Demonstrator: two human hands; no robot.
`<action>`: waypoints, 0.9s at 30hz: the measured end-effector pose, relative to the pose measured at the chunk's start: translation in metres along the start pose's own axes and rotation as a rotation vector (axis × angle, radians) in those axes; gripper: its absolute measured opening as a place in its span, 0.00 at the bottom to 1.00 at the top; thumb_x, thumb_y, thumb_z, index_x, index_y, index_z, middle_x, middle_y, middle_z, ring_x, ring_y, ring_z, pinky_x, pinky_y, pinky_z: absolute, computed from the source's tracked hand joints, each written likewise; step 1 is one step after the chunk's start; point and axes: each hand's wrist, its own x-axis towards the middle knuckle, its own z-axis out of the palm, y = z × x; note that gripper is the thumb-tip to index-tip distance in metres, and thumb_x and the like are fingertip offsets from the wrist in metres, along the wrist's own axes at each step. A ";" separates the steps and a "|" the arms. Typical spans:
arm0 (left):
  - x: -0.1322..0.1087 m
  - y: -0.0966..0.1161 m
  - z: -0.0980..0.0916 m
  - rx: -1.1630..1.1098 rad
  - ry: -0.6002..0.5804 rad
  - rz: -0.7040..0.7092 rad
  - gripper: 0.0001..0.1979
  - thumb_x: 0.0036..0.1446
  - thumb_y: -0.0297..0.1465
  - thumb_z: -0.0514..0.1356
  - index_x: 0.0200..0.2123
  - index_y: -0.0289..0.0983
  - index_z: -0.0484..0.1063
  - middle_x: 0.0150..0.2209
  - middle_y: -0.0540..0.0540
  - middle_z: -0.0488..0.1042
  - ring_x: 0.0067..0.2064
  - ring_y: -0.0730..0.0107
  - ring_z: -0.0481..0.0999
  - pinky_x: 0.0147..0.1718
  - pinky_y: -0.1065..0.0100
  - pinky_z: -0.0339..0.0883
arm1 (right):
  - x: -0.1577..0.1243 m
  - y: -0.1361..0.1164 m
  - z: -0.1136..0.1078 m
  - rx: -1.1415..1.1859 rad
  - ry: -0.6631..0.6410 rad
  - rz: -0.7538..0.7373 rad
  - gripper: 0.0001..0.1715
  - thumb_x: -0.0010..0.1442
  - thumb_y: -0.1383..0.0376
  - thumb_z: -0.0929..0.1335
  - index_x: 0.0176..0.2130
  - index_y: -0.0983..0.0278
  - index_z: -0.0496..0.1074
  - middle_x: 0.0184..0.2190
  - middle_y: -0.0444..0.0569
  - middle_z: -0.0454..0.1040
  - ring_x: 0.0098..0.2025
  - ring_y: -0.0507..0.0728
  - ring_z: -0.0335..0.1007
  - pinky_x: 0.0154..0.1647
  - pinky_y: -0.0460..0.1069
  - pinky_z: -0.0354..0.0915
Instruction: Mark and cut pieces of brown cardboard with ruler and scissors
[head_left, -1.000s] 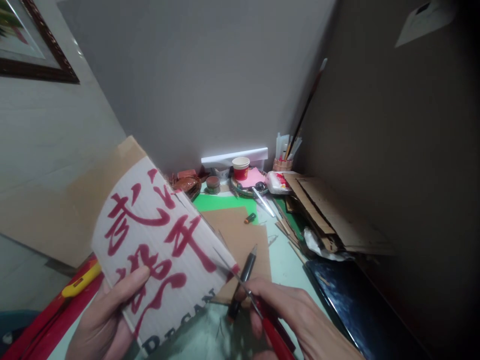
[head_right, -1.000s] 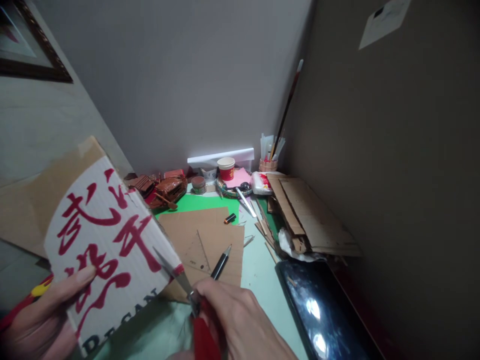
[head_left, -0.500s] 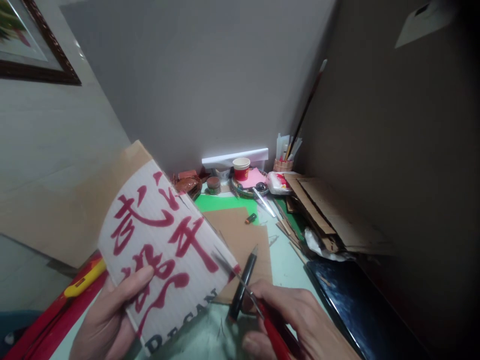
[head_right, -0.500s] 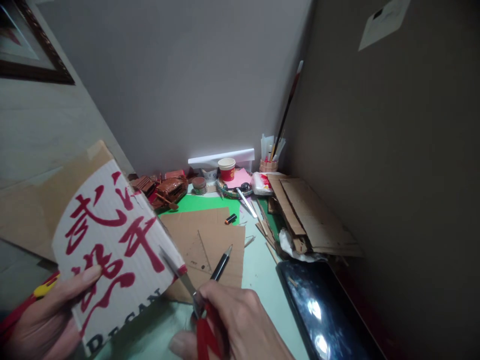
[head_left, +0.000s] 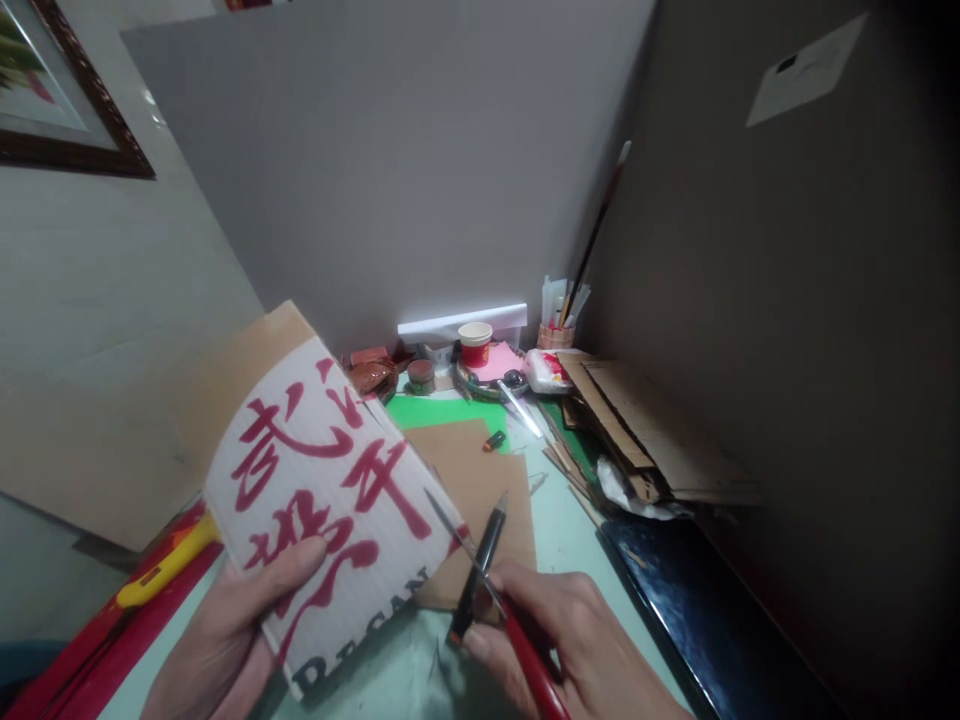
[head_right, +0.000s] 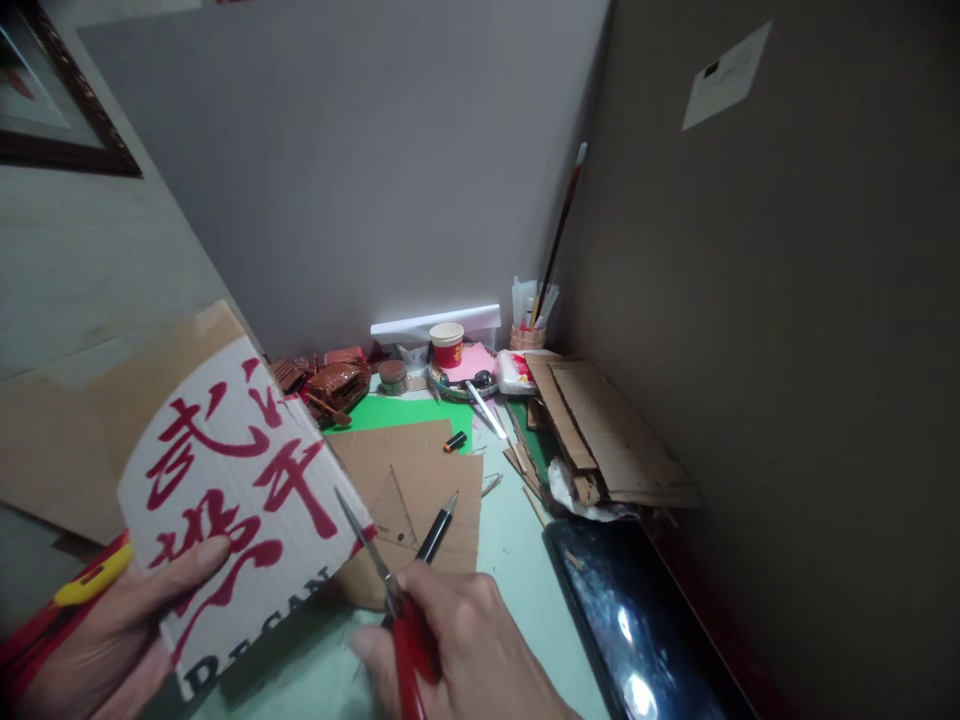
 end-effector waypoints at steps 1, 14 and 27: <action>-0.002 0.000 0.002 0.008 -0.006 -0.019 0.48 0.33 0.21 0.76 0.60 0.40 0.66 0.41 0.37 0.83 0.46 0.31 0.78 0.44 0.38 0.75 | 0.002 0.000 0.000 0.041 -0.027 0.024 0.09 0.61 0.58 0.68 0.31 0.59 0.71 0.24 0.42 0.72 0.26 0.54 0.68 0.27 0.46 0.62; -0.020 -0.001 0.013 0.037 -0.135 -0.082 0.61 0.41 0.23 0.74 0.69 0.56 0.41 0.47 0.44 0.81 0.51 0.38 0.77 0.49 0.44 0.75 | 0.007 0.011 0.004 0.337 -0.127 -0.007 0.10 0.55 0.59 0.71 0.31 0.62 0.68 0.26 0.39 0.64 0.26 0.50 0.56 0.27 0.45 0.54; -0.013 -0.006 0.003 0.132 -0.108 -0.175 0.56 0.43 0.24 0.73 0.68 0.55 0.47 0.47 0.45 0.82 0.48 0.41 0.79 0.46 0.48 0.78 | 0.001 0.047 0.036 0.244 -0.007 -0.124 0.11 0.59 0.60 0.65 0.29 0.62 0.62 0.23 0.40 0.59 0.22 0.49 0.54 0.23 0.45 0.51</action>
